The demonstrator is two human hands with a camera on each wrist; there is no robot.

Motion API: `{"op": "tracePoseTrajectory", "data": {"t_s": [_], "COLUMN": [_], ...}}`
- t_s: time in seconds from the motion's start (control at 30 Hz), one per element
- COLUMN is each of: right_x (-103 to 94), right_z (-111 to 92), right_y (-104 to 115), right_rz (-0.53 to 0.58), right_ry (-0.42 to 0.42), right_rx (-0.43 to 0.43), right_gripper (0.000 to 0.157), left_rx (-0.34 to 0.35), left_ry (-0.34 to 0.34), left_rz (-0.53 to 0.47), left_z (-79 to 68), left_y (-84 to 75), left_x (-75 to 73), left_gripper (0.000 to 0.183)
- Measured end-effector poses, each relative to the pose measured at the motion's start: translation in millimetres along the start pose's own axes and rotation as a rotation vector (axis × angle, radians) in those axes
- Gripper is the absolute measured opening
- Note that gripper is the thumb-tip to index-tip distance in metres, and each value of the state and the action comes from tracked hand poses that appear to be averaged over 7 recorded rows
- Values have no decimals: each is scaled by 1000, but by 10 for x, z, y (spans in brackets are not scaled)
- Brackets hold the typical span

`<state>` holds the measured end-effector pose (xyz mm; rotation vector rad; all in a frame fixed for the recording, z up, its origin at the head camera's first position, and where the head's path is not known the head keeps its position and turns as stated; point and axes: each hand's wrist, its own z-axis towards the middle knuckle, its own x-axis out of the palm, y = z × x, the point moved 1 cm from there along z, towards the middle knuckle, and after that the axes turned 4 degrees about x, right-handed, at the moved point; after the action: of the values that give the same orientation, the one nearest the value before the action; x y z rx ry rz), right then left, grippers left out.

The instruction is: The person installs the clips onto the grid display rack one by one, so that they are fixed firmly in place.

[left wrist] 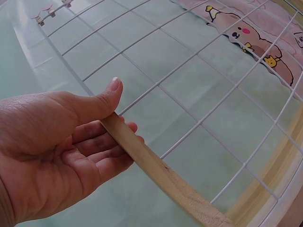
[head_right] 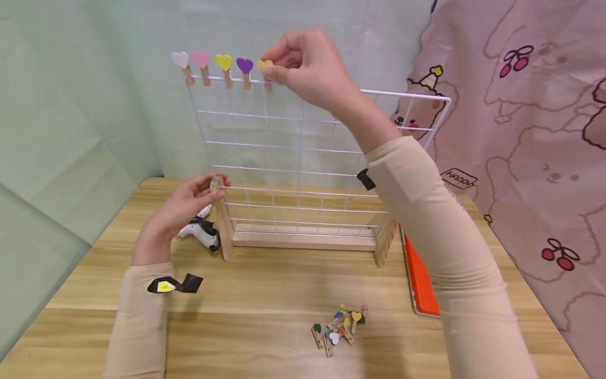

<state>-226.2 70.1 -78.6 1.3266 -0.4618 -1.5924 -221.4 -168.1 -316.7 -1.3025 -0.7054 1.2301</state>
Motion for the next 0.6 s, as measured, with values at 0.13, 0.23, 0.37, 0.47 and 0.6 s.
{"op": "tracePoseTrajectory", "data": {"t_s": [0.13,0.23,0.37,0.47,0.6], "right_x": [3,9,1,-17,-57], "right_z": [-1,-2,-19,-55,-169], "right_y": [5,8,5,3,-4], "right_rz": [-18,-29,-52,-77,-91], "right_ry": [-9,-11,-5,-15,-82], "right_rx": [26,29,5,-20,-114], "right_gripper": [24,24,25,27,28], "left_rx": [2,2,1,0,1], "left_ry": [0,-1,3,5,9], "left_rz": [-2,-6,-8,-8,-8], "left_z": [0,2,19,28,27], "left_y": [5,5,7,11,4], "left_x": [-1,0,10,22,40], "left_gripper": [50,49,47,47,47]}}
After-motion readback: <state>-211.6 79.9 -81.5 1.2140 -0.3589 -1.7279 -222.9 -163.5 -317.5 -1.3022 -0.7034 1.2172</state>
